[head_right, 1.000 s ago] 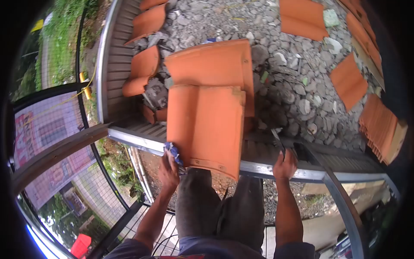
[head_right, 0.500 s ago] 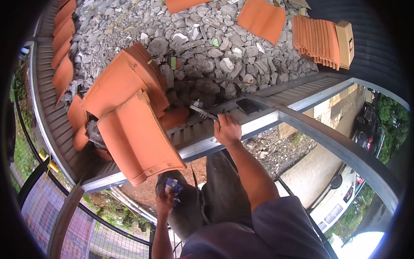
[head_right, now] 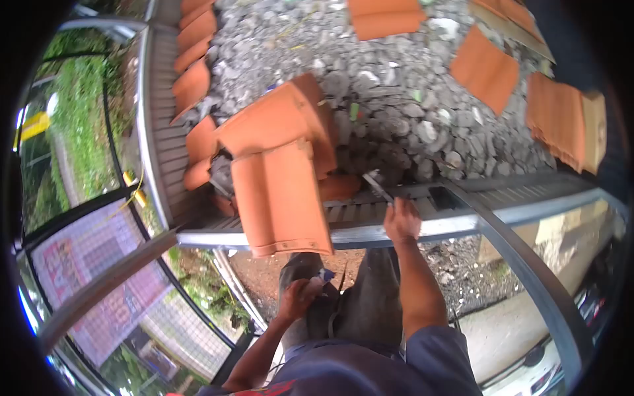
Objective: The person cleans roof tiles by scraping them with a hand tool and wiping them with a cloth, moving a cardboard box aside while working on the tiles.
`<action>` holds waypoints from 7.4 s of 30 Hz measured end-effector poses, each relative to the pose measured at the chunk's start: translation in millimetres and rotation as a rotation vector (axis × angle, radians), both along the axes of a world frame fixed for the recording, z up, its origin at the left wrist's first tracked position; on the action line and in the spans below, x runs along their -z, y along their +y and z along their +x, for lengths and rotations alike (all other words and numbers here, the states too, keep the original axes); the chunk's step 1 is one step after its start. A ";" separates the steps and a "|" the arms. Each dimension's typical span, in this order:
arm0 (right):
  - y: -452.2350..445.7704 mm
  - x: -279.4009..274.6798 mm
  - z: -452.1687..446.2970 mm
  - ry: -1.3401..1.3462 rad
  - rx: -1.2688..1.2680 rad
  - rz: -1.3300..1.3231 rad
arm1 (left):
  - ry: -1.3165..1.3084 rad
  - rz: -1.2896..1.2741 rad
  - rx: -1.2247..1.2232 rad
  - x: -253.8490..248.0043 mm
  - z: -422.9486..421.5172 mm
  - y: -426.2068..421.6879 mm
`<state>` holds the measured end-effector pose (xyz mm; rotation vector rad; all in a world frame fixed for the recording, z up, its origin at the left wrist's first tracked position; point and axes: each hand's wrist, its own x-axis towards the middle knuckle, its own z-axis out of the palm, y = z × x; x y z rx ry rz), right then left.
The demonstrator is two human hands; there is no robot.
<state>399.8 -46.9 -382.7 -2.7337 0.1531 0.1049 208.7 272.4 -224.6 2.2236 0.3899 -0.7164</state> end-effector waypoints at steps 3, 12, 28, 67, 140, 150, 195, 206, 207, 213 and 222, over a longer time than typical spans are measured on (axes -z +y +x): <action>-2.8 -2.7 -1.6 -0.003 0.024 0.119 | 0.389 0.160 -0.104 -37.0 26.6 2.6; -21.0 -32.3 -3.1 0.092 -0.014 0.262 | -0.092 0.460 -0.166 -78.2 -120.7 78.5; -165.1 -147.3 -337.5 0.664 0.716 0.160 | -0.230 0.248 -0.219 -11.5 -146.5 101.6; -507.4 -266.4 -412.2 -0.132 0.900 1.608 | 0.419 -1.072 0.009 -148.4 -5.4 -556.0; -1181.2 -277.0 73.0 -0.106 0.428 0.464 | 0.134 -0.722 -0.440 5.7 435.3 -1147.9; -1093.2 -335.3 17.8 -0.267 0.704 1.231 | 0.358 -1.216 -0.182 -81.8 336.7 -1086.8; -1180.6 -34.6 308.2 0.051 0.910 0.605 | -0.103 0.337 -0.122 75.6 564.1 -1137.7; -1003.9 -187.7 283.6 -0.244 0.803 1.516 | -0.145 -1.066 -0.002 -19.6 487.6 -1169.7; -993.1 -201.5 284.8 -0.198 0.754 1.592 | -0.141 -1.064 -0.001 -13.1 474.9 -1177.6; -985.5 -158.2 236.8 -0.075 0.688 1.198 | -0.033 -0.749 -0.114 17.5 476.8 -1171.0; -1072.3 -130.2 165.2 -0.016 0.629 0.601 | -0.879 0.430 0.844 41.0 664.0 -1186.6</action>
